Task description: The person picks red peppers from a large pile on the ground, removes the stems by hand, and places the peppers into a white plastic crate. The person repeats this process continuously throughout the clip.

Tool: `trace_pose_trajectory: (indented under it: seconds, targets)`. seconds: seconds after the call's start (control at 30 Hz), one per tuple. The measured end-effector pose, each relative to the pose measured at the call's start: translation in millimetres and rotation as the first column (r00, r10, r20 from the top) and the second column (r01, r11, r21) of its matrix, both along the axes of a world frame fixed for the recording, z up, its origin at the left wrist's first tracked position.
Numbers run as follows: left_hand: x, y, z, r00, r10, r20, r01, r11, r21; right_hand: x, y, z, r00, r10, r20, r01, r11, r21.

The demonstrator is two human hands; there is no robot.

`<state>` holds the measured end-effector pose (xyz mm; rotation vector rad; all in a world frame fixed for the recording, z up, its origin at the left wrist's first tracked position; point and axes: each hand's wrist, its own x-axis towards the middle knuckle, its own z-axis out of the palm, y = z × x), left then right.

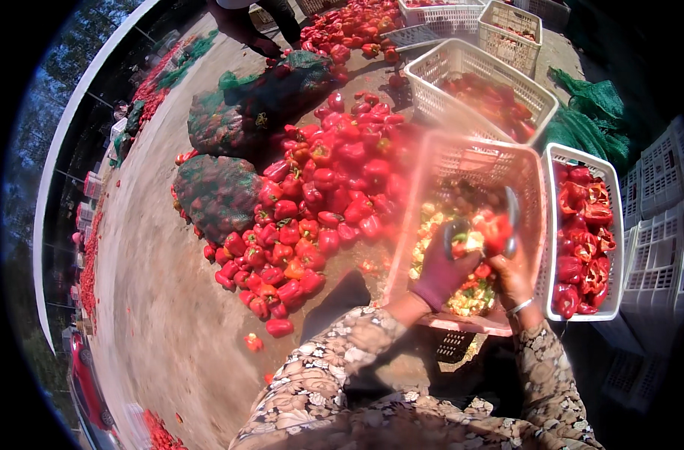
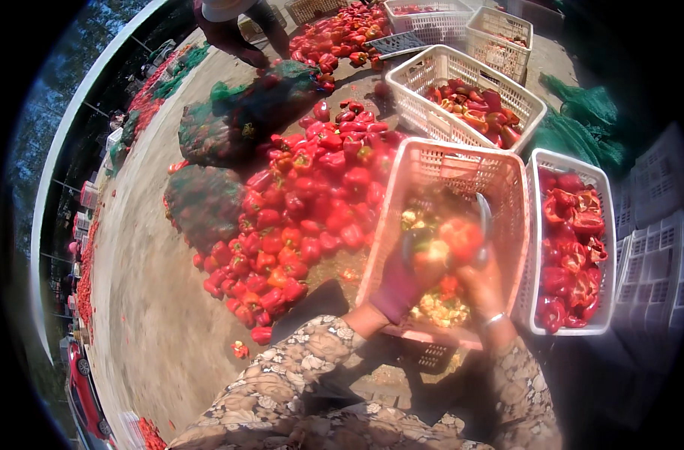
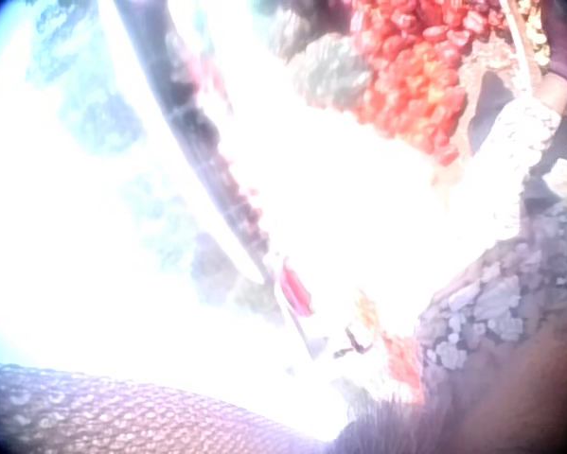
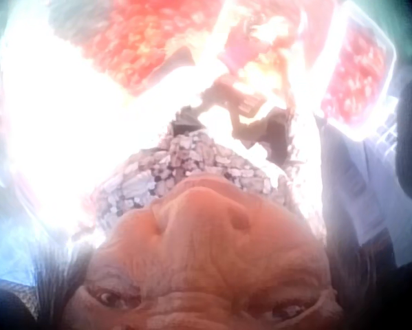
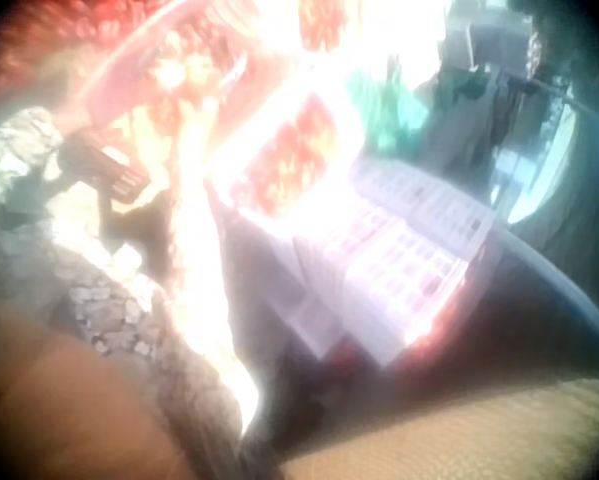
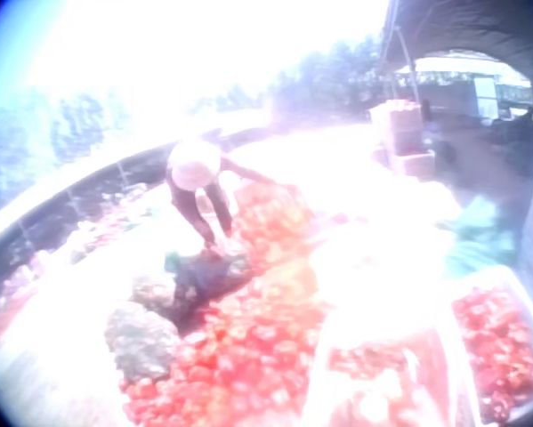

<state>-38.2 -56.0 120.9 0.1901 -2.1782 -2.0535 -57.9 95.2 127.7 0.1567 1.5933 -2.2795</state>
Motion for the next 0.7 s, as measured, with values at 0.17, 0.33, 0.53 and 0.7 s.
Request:
trace_pose_trajectory:
  seconds: [0.17,0.33,0.53,0.7]
  targets:
    - [-13.5,-17.9,9.8,0.95,-0.223,0.22,0.293,0.882,-0.369,-18.6,24.7,-1.5,0.975,-0.057,-0.216,0.123,0.943,0.309]
    - [-12.0,-27.4,2.1,0.916,-0.276,0.291,0.337,0.924,-0.184,-9.6,21.7,4.4,0.982,-0.081,-0.171,0.117,0.969,0.217]
    - [-13.3,-24.5,1.2,0.943,-0.276,0.184,0.33,0.84,-0.431,-12.2,44.2,11.5,0.978,-0.01,-0.207,0.051,0.98,0.194]
    - [-9.3,-23.9,-3.7,0.938,-0.342,-0.055,0.183,0.624,-0.76,-2.6,46.3,22.7,0.945,-0.017,-0.326,0.156,0.901,0.405]
